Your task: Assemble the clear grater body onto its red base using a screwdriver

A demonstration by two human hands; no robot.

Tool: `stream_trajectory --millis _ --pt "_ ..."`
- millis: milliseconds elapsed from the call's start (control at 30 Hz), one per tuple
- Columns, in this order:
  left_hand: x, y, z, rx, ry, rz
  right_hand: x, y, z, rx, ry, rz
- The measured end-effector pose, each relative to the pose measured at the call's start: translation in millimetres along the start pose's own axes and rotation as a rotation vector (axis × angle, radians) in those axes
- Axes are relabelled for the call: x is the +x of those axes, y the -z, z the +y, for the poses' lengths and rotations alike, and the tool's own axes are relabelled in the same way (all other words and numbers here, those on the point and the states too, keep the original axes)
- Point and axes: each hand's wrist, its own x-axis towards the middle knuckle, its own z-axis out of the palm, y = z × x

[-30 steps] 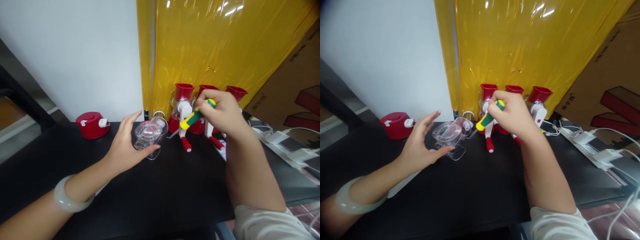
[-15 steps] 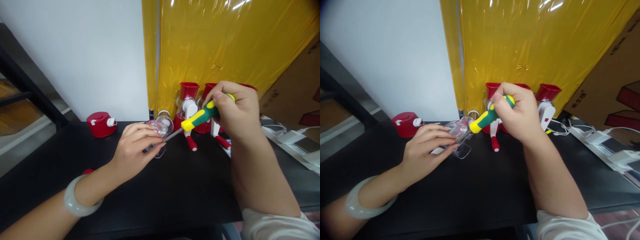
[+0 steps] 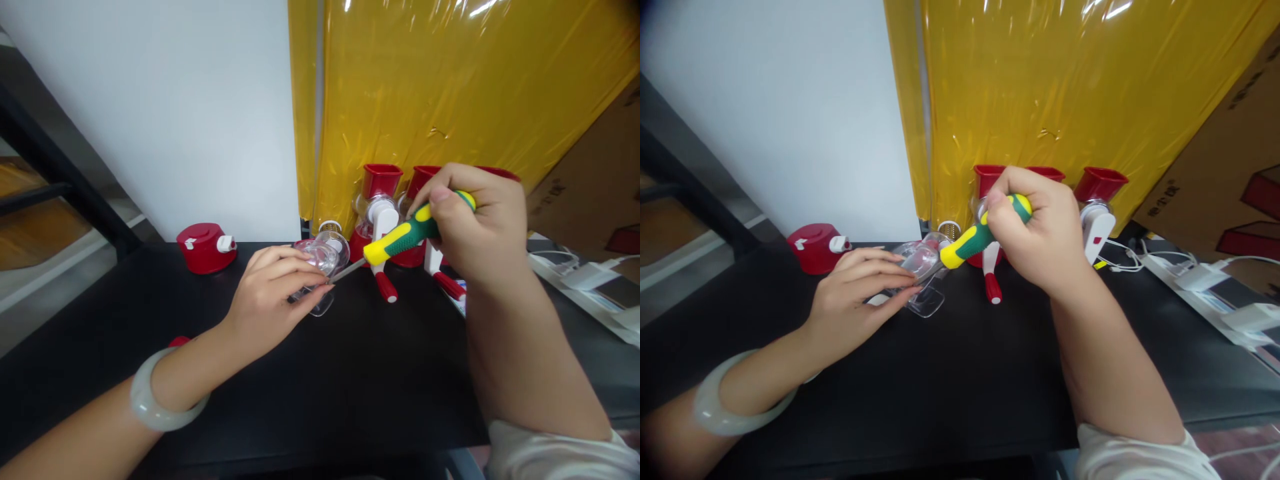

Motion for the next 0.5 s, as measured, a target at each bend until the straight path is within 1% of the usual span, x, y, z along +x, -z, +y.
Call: stream_trajectory --millis 200,367,500 --pt "-0.3 0.9 0.7 0.025 -0.014 0.010 -0.3 -0.1 2.3 -0.020 0.005 0.004" --pt "-1.0 1.9 1.5 0.059 -0.010 0.005 0.4 -2.8 5.8 -0.051 0.038 0.006" --pt "-2.2 2.7 1.9 0.079 0.003 -0.017 0.6 -5.8 6.3 -0.064 0.048 0.006"
